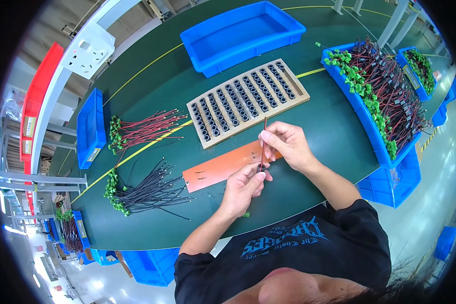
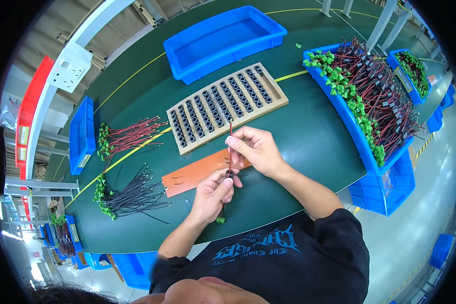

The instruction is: The person assembles wire harnesses by hand at a factory workstation. They pick up black wires with green connectors and red wires, insert the ends into a small black plastic housing, and use a screwdriver to tighten the connection. The completed harnesses are placed into a blue bin on the right.

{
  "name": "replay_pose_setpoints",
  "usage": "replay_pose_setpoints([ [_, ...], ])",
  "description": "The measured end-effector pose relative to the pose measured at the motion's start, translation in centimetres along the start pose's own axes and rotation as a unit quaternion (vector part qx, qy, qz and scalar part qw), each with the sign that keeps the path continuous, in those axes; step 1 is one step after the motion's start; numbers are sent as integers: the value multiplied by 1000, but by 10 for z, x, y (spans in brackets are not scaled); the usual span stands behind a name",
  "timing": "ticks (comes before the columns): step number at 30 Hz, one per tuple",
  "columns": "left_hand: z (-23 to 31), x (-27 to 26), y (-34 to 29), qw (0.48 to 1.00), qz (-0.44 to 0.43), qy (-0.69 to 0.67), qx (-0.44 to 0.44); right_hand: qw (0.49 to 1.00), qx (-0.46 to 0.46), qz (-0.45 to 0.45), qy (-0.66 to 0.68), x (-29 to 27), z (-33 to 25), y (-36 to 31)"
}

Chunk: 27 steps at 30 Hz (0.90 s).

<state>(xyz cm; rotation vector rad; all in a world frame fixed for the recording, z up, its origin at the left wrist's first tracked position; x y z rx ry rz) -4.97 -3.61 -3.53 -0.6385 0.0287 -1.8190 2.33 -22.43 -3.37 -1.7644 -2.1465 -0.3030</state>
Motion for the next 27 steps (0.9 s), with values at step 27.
replay_pose_setpoints([
  [27, -33, -10, 10, 674, -156, 524, 496, 824, -28, 504, -258, -327, -245, -149],
])
Point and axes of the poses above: each hand's wrist, its own y-axis towards the middle knuckle, its own x-axis out of the palm, z = x × y, the point moved 1 cm from there along y, towards the middle knuckle, and after that the axes turned 5 degrees about z, right-handed, at the moved point
